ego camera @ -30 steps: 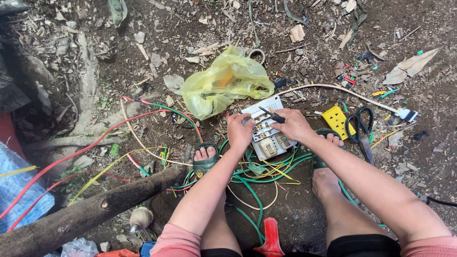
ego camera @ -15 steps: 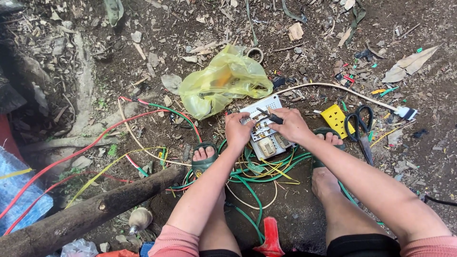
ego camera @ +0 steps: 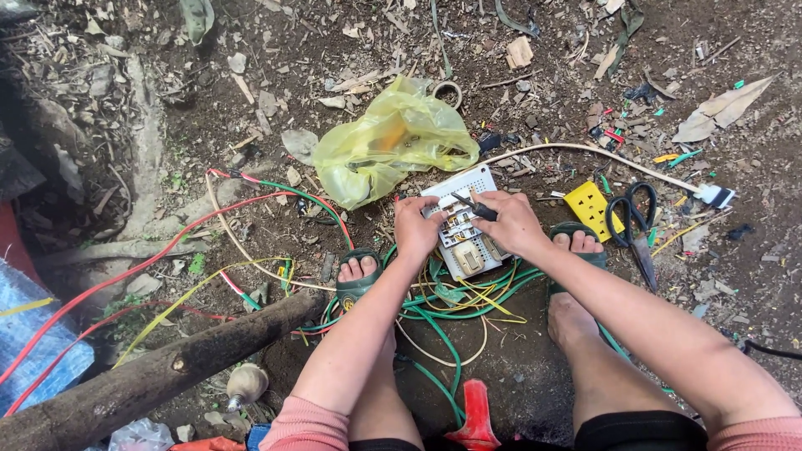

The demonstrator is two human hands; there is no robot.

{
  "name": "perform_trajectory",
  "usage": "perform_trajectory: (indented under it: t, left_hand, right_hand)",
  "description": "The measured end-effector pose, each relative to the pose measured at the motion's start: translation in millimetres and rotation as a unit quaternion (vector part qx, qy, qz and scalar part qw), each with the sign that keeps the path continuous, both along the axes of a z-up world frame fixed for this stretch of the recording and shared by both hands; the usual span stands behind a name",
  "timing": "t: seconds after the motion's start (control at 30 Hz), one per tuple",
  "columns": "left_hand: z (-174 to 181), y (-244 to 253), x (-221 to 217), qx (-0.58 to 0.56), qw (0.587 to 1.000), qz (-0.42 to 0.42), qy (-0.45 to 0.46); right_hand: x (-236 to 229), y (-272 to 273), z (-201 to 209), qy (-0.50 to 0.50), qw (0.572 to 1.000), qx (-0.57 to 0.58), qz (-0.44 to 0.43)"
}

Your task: A person is wiring or repairing an electrical circuit board on the ground using a screwdriver to secure connections.

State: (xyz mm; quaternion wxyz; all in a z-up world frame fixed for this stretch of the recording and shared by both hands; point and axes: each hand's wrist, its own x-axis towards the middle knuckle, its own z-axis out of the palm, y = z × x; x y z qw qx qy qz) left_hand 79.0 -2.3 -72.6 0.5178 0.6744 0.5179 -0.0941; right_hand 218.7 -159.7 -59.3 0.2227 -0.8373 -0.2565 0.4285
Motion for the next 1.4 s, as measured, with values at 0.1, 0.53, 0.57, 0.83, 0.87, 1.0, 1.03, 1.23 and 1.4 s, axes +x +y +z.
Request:
perform_trajectory:
  t: [0.1, 0.53, 0.57, 0.83, 0.87, 1.0, 1.03, 1.23, 1.4]
  left_hand:
    - [2, 1, -2, -0.006, 1.000, -0.002, -0.011]
    - [-26, 7, -15, -0.023, 0.999, -0.009, -0.039]
    - [-27, 8, -17, -0.018, 0.999, -0.016, -0.042]
    - [-28, 7, -17, -0.022, 0.998, 0.004, -0.051]
    - [-28, 7, -17, -0.021, 0.998, 0.009, -0.051]
    - [-28, 6, -18, -0.018, 0.999, 0.009, -0.046]
    - [-28, 5, -18, -0.019, 0.999, 0.011, -0.047]
    - [-22, -1, -14, -0.016, 0.999, 0.007, -0.051]
    - [5, 5, -6, -0.008, 1.000, -0.019, -0.020]
  right_hand:
    - [-6, 2, 9, 0.002, 1.000, -0.006, -0.015]
    - [-56, 11, 90, -0.047, 0.993, -0.003, 0.111]
    - [-59, 14, 96, -0.038, 0.990, -0.013, 0.136]
    - [-59, 16, 111, -0.007, 0.984, -0.048, 0.170]
    - [-58, 16, 113, -0.008, 0.985, -0.046, 0.164]
    - [-49, 22, 109, -0.022, 0.987, -0.047, 0.154]
    - [-44, 23, 107, -0.019, 0.990, -0.052, 0.133]
    - [-14, 26, 80, -0.022, 0.995, -0.052, 0.082]
    - [-10, 25, 65, -0.014, 0.994, -0.062, 0.087]
